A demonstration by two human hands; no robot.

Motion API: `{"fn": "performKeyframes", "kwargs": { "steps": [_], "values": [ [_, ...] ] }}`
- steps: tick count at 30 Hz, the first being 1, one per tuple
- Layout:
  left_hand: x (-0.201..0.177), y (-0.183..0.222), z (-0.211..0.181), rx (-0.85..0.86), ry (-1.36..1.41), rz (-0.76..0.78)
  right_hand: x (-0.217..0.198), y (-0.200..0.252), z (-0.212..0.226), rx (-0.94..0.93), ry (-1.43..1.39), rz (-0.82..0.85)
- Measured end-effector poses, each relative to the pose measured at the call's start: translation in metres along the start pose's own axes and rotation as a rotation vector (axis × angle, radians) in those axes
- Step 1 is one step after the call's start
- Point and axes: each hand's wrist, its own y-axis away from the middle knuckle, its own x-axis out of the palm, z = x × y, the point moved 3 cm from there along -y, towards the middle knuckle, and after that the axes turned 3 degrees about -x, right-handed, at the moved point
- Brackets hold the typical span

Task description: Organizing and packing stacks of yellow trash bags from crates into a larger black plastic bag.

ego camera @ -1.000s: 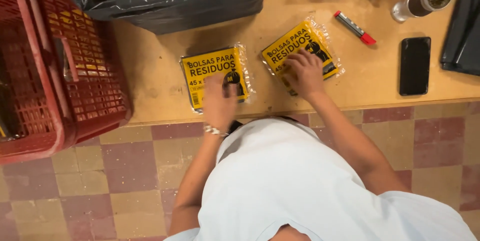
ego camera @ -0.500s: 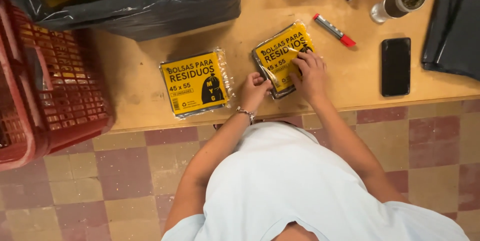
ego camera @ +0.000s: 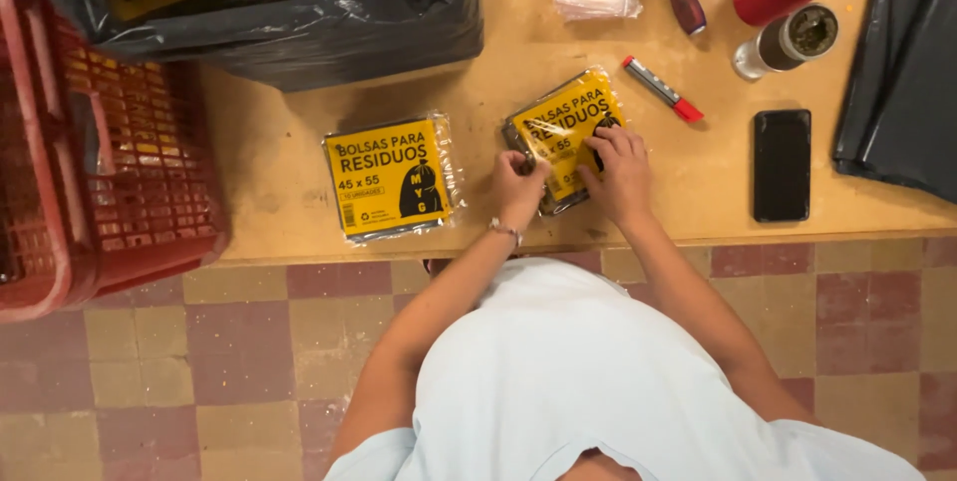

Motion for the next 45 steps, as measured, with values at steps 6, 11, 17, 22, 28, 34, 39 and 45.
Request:
{"fn": "performKeyframes", "kwargs": {
  "steps": [6, 11, 17, 22, 28, 34, 39, 45],
  "values": [
    [0.018, -0.017, -0.031, 0.216, -0.283, 0.208, -0.013, -0.006, 0.006, 0.097, -0.096, -0.040],
    [-0.038, 0.036, -0.045, 0.426, -0.015, 0.246, -0.006, -0.010, -0.008, 0.297, -0.424, -0.143],
    [-0.178, 0.096, -0.094, 0.183, 0.154, 0.169, 0.012, -0.028, 0.071, 0.476, -1.113, -0.061],
    [-0.239, 0.087, -0.075, 0.126, 0.236, 0.071, 0.035, -0.037, 0.145, 0.472, -1.167, 0.060],
    [-0.281, 0.004, 0.000, 0.232, 0.365, -0.078, 0.034, -0.065, 0.201, 0.401, -1.158, 0.171],
    [-0.284, 0.000, -0.001, 0.296, 0.082, -0.167, 0.056, -0.057, 0.202, 0.397, -0.655, 0.278],
    [-0.276, 0.000, 0.000, 0.274, -0.186, -0.271, 0.047, -0.063, 0.216, 0.719, -0.702, 0.433],
    [-0.269, 0.019, -0.019, 0.008, 0.084, -0.044, 0.033, -0.090, 0.256, 0.906, -0.834, 0.578]
  ]
}}
